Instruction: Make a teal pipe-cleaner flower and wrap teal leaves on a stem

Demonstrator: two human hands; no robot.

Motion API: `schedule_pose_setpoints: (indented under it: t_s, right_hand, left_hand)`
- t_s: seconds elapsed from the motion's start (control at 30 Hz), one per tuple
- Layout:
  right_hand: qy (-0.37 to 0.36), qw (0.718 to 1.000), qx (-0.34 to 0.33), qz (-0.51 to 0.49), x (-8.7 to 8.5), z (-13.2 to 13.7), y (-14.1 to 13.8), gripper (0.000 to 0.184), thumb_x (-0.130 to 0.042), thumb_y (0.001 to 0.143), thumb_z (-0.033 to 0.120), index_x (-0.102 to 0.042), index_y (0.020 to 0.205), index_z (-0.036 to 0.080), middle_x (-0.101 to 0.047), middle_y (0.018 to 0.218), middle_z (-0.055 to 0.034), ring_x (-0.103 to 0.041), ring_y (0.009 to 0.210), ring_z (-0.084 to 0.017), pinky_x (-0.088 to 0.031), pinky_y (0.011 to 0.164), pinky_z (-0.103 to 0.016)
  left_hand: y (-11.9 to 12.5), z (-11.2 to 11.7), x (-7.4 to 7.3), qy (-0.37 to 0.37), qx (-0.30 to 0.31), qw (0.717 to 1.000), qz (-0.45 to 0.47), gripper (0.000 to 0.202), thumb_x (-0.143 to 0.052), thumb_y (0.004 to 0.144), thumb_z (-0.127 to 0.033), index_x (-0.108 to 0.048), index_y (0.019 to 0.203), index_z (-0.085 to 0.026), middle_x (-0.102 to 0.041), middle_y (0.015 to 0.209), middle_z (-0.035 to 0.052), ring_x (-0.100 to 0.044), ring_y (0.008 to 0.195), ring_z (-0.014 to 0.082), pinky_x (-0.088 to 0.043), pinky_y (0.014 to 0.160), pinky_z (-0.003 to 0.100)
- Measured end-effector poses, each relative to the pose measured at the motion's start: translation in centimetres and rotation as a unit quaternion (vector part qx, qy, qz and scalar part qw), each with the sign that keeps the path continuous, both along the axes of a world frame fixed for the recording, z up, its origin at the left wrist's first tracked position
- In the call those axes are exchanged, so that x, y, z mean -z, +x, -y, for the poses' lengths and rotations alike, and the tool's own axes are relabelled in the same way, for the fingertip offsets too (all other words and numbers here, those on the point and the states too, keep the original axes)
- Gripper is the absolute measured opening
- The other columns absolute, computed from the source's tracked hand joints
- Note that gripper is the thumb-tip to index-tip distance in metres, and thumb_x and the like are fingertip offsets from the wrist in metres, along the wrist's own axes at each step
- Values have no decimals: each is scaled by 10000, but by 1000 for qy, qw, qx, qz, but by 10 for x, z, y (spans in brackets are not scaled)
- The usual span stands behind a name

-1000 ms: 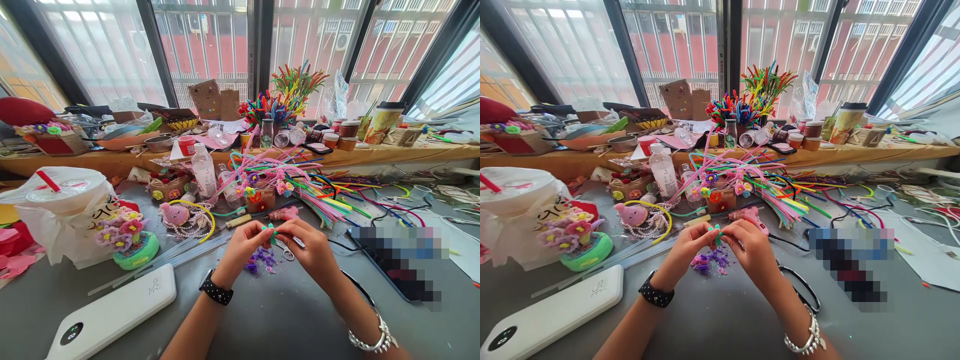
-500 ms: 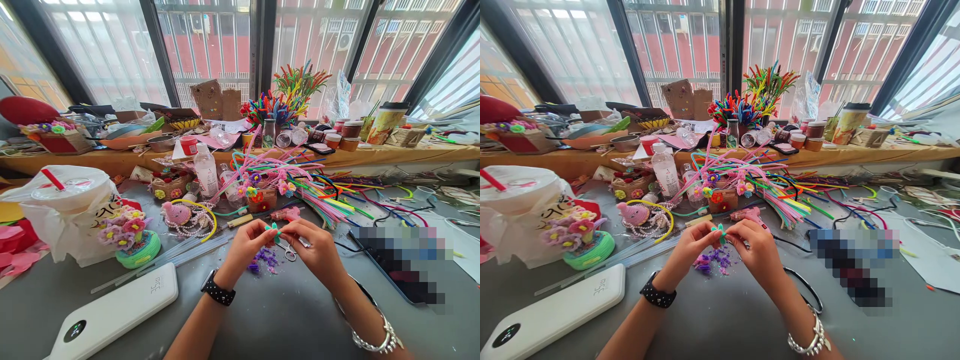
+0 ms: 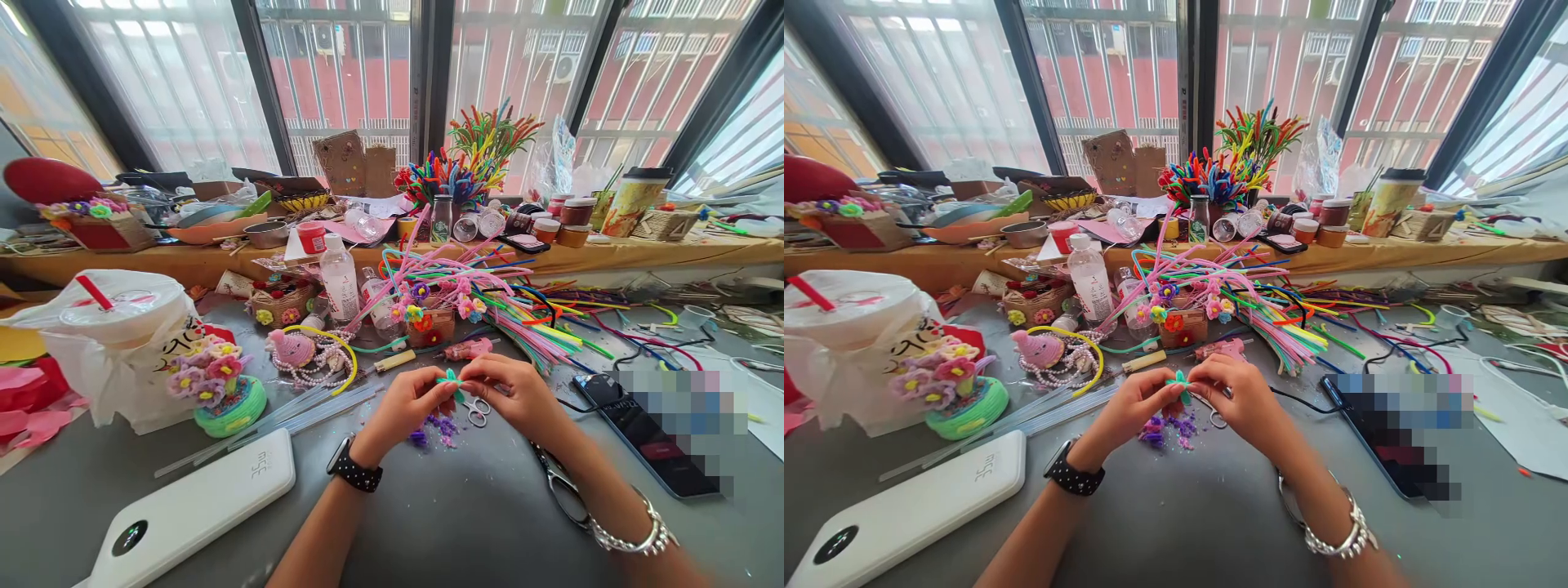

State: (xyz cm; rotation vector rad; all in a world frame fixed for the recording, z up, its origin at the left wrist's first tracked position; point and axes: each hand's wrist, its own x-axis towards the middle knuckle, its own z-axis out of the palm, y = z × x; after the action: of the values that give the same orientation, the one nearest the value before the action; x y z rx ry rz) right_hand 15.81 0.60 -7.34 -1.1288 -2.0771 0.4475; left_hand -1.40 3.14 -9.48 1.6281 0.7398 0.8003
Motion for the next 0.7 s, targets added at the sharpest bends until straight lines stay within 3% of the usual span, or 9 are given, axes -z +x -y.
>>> schedule_pose_setpoints:
  t_s: [0.17, 0.33, 0.7]
  right_hand:
    - [51, 998, -28, 38, 7, 0, 2, 164, -459, 824, 209, -616, 864, 186, -624, 788, -49, -567, 718, -149, -448, 649, -247]
    - [70, 997, -6, 36, 16, 5, 6, 186, -439, 831, 206, -618, 884, 202, -635, 796, -56, -590, 721, -154, -465, 637, -250]
    - [154, 987, 16, 32, 15, 16, 0, 189, -428, 826, 161, -603, 894, 187, -648, 783, -67, -605, 709, -155, -485, 643, -253]
  left_hand:
    - [-3, 0, -1, 2, -2, 1000, -25, 245, -534, 736, -381, -574, 700, -142, -566, 606, 7, -523, 567, 114, -419, 554, 211]
    - [-1, 1, 0, 18, -1, 999, -38, 262, -536, 730, -396, -586, 695, -142, -587, 617, 17, -542, 568, 120, -437, 562, 214]
    - [0, 5, -7, 80, -11, 996, -47, 243, -527, 749, -354, -577, 642, -143, -558, 609, 16, -526, 575, 119, -426, 566, 214]
